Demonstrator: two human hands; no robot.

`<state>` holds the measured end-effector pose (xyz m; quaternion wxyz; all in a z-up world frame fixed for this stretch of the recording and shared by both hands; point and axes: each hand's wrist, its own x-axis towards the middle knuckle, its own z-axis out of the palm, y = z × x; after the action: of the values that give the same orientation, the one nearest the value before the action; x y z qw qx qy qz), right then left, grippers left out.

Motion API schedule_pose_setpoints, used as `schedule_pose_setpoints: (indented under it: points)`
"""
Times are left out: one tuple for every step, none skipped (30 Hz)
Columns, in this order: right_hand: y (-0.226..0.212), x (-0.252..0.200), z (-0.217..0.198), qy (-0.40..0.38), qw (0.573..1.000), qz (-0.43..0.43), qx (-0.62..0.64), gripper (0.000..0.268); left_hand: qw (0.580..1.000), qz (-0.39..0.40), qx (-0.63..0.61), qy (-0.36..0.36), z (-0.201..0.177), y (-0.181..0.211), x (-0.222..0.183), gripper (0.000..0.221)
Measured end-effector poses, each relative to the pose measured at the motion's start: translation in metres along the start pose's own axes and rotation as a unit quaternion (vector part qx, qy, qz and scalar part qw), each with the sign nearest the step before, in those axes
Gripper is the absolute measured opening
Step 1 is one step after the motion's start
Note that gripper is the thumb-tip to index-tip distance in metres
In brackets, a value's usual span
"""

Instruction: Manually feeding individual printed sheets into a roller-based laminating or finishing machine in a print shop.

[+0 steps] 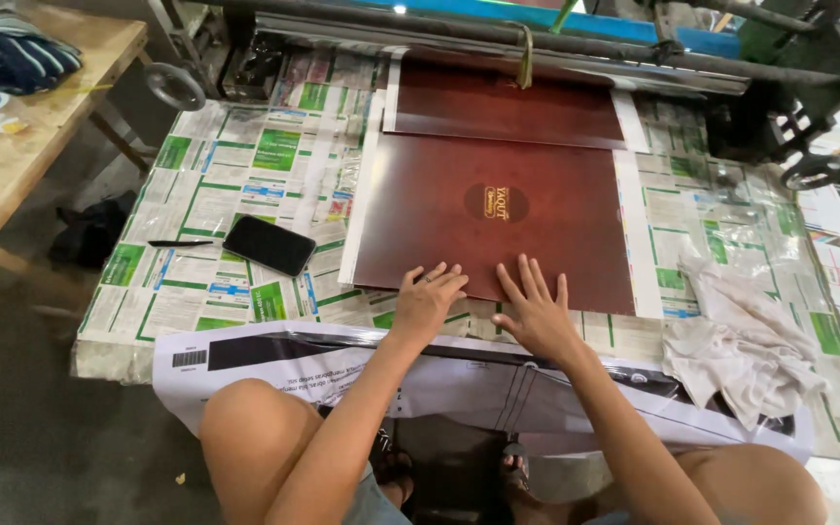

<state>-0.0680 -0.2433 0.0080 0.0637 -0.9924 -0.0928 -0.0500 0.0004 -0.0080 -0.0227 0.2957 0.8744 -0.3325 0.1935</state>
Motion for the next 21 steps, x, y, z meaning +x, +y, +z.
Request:
schedule_pose_setpoints:
  points:
    - [0.002,0.001,-0.010,0.001,1.000,0.007,-0.002,0.085,1.000,0.005,-0.004,-0.002,-0.001,0.004,-0.001,0.031]
    - [0.003,0.003,-0.020,-0.028,0.999,0.011,0.021,0.070,0.999,0.016,0.042,0.023,-0.003,0.007,-0.003,0.034]
    - [0.006,0.004,-0.030,-0.056,0.997,0.014,0.044,0.058,0.995,0.026,0.087,0.048,-0.003,0.011,-0.004,0.037]
    - [0.007,0.006,-0.045,-0.056,0.997,0.020,0.043,0.058,0.995,0.030,0.083,0.047,-0.015,0.022,-0.006,0.037]
    - [0.007,0.011,-0.059,-0.039,0.999,0.032,0.020,0.050,0.982,0.093,0.122,0.106,-0.027,0.031,-0.009,0.040]
    - [0.007,0.016,-0.074,-0.023,0.999,0.043,-0.004,0.046,0.961,0.155,0.158,0.164,-0.040,0.040,-0.011,0.044]
    - [-0.004,0.014,-0.089,-0.019,0.999,0.047,-0.004,0.046,0.960,0.161,0.158,0.166,-0.039,0.040,-0.014,0.044]
    - [-0.015,0.012,-0.104,0.086,0.994,0.070,0.013,0.037,0.980,0.130,0.128,0.083,-0.038,0.038,-0.016,0.048]
    - [-0.027,0.008,-0.118,0.188,0.977,0.094,0.029,0.030,0.991,0.098,0.095,-0.002,-0.036,0.038,-0.020,0.054]
    - [-0.024,0.006,-0.096,0.191,0.976,0.098,0.028,0.030,0.990,0.103,0.094,-0.002,-0.030,0.032,-0.021,0.054]
    - [-0.022,0.003,-0.074,0.218,0.967,0.129,0.027,0.031,0.993,0.089,0.075,-0.015,-0.023,0.026,-0.024,0.054]
    - [-0.019,0.001,-0.052,0.246,0.956,0.160,0.025,0.032,0.995,0.074,0.055,-0.029,-0.016,0.020,-0.027,0.053]
    - [-0.019,-0.002,-0.035,0.247,0.955,0.163,0.024,0.032,0.995,0.076,0.054,-0.029,-0.020,0.022,-0.025,0.053]
    - [-0.018,-0.004,-0.017,0.207,0.972,0.115,0.005,0.045,0.996,0.067,0.039,-0.032,-0.023,0.023,-0.023,0.053]
    - [-0.020,-0.007,0.002,0.164,0.984,0.067,-0.013,0.062,0.997,0.057,0.025,-0.037,-0.027,0.025,-0.023,0.052]
    - [-0.020,-0.011,0.003,0.164,0.984,0.070,-0.013,0.062,0.997,0.058,0.023,-0.039,-0.027,0.026,-0.025,0.052]
    - [-0.020,-0.011,0.003,0.135,0.986,0.095,-0.016,0.067,0.998,0.057,0.023,-0.035,-0.028,0.026,-0.024,0.053]
    - [-0.020,-0.010,0.004,0.105,0.987,0.121,-0.020,0.071,0.998,0.055,0.022,-0.031,-0.028,0.026,-0.023,0.053]
    - [-0.023,-0.013,0.003,0.102,0.987,0.121,-0.020,0.071,0.998,0.053,0.021,-0.033,-0.030,0.027,-0.023,0.053]
    - [-0.027,-0.017,0.003,0.088,0.986,0.136,-0.024,0.072,0.998,0.057,0.015,-0.030,-0.032,0.027,-0.022,0.052]
    - [-0.029,-0.018,0.002,0.075,0.985,0.151,-0.028,0.072,0.998,0.061,0.011,-0.026,-0.035,0.026,-0.020,0.050]
